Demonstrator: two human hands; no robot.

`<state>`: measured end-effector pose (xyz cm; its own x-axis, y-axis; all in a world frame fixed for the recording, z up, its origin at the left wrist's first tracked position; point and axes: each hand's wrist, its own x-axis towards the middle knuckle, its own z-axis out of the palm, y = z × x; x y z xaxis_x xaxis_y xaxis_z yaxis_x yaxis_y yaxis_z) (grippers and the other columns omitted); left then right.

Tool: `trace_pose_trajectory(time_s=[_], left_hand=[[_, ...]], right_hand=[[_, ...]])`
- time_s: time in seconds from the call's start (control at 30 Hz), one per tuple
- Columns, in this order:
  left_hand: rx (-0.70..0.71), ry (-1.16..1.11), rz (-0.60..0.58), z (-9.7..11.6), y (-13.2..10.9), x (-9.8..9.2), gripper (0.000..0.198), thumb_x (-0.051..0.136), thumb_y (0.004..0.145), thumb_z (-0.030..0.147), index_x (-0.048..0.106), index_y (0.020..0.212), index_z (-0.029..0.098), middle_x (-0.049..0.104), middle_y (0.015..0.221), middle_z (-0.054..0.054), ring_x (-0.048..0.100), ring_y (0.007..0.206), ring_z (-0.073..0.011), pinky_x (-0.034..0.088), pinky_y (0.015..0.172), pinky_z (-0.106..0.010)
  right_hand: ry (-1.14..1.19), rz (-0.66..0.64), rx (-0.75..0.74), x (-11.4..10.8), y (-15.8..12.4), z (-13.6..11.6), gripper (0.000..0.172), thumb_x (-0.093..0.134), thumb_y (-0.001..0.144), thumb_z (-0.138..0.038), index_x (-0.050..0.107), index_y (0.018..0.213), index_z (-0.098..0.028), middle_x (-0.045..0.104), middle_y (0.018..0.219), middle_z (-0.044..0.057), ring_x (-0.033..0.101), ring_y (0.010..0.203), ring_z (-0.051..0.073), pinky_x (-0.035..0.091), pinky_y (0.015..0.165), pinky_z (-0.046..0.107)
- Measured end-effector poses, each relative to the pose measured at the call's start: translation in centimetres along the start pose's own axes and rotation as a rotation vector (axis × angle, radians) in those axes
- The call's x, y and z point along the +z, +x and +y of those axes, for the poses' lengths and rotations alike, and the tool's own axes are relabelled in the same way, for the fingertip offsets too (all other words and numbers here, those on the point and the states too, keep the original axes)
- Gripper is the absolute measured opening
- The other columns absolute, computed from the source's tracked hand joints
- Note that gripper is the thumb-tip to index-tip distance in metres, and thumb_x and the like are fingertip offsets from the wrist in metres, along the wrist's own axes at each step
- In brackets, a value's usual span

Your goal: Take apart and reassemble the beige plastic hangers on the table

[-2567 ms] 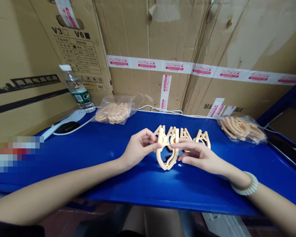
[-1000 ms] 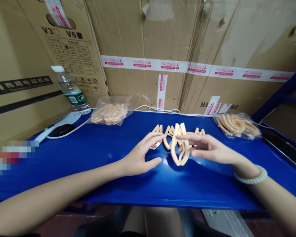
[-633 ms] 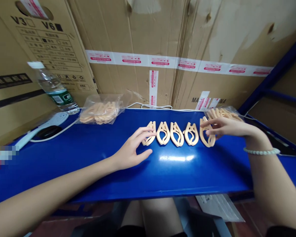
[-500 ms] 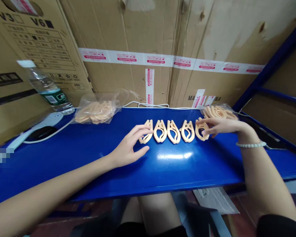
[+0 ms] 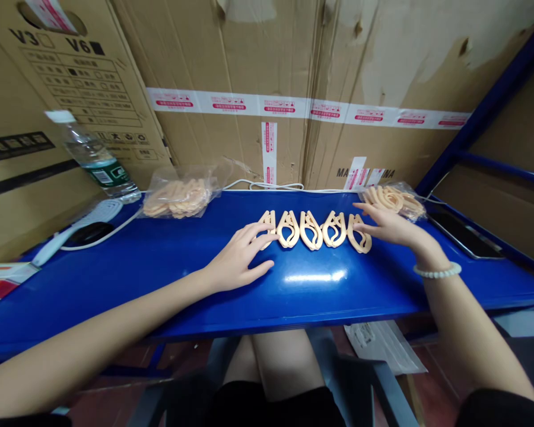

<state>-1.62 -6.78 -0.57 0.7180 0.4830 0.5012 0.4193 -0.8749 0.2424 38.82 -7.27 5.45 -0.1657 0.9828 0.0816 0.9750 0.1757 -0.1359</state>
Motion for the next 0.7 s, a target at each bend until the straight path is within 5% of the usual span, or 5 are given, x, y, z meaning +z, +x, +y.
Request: trace_pose_trajectory(time_s=[0.07, 0.27, 0.47, 0.7], left_hand=[[-0.001, 0.052, -0.038, 0.6, -0.1, 0.1, 0.05, 0.057, 0.095, 0.035, 0.05, 0.141, 0.018, 0.047, 0.15, -0.019, 0.04, 0.142, -0.0357, 0.035, 0.117, -0.059], [-0.136, 0.205, -0.195, 3.1, 0.5, 0.9, 0.061, 0.052, 0.096, 0.05, 0.042, 0.152, 0.027, 0.023, 0.168, -0.012, 0.01, 0.155, -0.0439, 0.021, 0.116, -0.074], [-0.391, 0.125, -0.363, 4.5, 1.4, 1.6, 0.073, 0.045, 0.096, 0.064, 0.022, 0.16, 0.038, 0.004, 0.171, -0.007, 0.0, 0.153, -0.0501, 0.02, 0.109, -0.083], [-0.441, 0.131, -0.376, 3.3, 1.2, 1.7, 0.082, 0.041, 0.093, 0.073, 0.015, 0.161, 0.036, -0.002, 0.171, -0.008, -0.003, 0.153, -0.0503, 0.017, 0.116, -0.074]], right_hand=[[-0.009, 0.13, -0.116, 1.6, -1.2, -1.8, 0.081, 0.042, 0.095, -0.067, 0.034, 0.157, -0.016, 0.048, 0.15, 0.022, 0.045, 0.139, 0.041, 0.039, 0.114, 0.057], [-0.184, 0.009, -0.133, 5.2, -3.6, -6.7, 0.074, 0.036, 0.096, -0.075, 0.026, 0.16, -0.039, 0.019, 0.168, 0.01, 0.011, 0.152, 0.047, 0.022, 0.113, 0.075], [-0.223, -0.039, -0.187, 5.5, -2.7, -7.5, 0.073, 0.036, 0.096, -0.075, 0.022, 0.16, -0.042, 0.015, 0.169, 0.01, 0.009, 0.153, 0.044, 0.015, 0.113, 0.076], [-0.232, -0.033, -0.233, 6.0, -0.8, -8.7, 0.074, 0.034, 0.095, -0.077, 0.02, 0.16, -0.044, 0.013, 0.169, 0.01, 0.004, 0.153, 0.044, 0.01, 0.112, 0.078]])
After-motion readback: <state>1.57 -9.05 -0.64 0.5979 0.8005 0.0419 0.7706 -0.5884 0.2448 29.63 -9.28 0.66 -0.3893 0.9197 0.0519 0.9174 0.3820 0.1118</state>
